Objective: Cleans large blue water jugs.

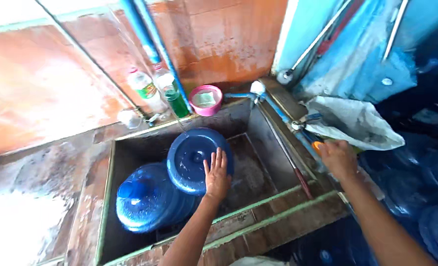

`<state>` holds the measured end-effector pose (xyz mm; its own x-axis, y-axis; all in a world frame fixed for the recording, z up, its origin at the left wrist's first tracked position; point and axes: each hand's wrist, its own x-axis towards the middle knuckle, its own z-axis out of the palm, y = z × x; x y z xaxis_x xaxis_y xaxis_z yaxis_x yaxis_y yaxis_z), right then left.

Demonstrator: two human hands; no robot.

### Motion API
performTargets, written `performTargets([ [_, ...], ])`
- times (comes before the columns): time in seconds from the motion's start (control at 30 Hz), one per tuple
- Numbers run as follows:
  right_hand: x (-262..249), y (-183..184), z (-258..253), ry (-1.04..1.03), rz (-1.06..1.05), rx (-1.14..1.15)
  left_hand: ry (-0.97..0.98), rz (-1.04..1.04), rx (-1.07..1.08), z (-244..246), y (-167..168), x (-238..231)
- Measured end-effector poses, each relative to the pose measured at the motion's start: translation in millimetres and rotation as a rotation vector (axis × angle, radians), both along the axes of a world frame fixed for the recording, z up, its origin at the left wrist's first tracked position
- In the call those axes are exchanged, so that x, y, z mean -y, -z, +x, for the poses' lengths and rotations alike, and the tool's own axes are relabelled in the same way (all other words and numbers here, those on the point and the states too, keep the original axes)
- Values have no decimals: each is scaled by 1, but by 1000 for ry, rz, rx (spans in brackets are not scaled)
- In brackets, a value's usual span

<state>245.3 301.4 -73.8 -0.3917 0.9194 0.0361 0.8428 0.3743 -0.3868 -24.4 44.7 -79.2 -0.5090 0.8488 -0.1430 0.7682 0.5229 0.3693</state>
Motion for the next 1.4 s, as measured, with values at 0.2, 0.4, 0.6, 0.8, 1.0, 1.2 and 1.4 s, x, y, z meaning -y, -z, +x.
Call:
performTargets([
  [0.2, -62, -6, -70, 254, -214, -40, -1, 235, -127, 21, 33, 52],
  [0.4, -94, 2, -102, 326, -250, 61, 7, 229, -19, 28, 32, 65],
  [0.6, -69, -42, -163, -92, -3, 286, -15, 277, 67, 32, 34, 64],
  [0.8, 106, -17, -324, -1133, 150, -14, -30, 316, 50, 49, 39, 58],
  [1.0, 171, -8, -401, -1177, -17, 331, -172, 467, -80, 68, 41, 71],
  [1.2, 135, -1, -384, -967, -12, 138, -532, 414, -32, 61, 39, 70],
  [1.4, 109, -6, -256, -771, -210, 128, -596, 357, 26, -6, 28, 48],
])
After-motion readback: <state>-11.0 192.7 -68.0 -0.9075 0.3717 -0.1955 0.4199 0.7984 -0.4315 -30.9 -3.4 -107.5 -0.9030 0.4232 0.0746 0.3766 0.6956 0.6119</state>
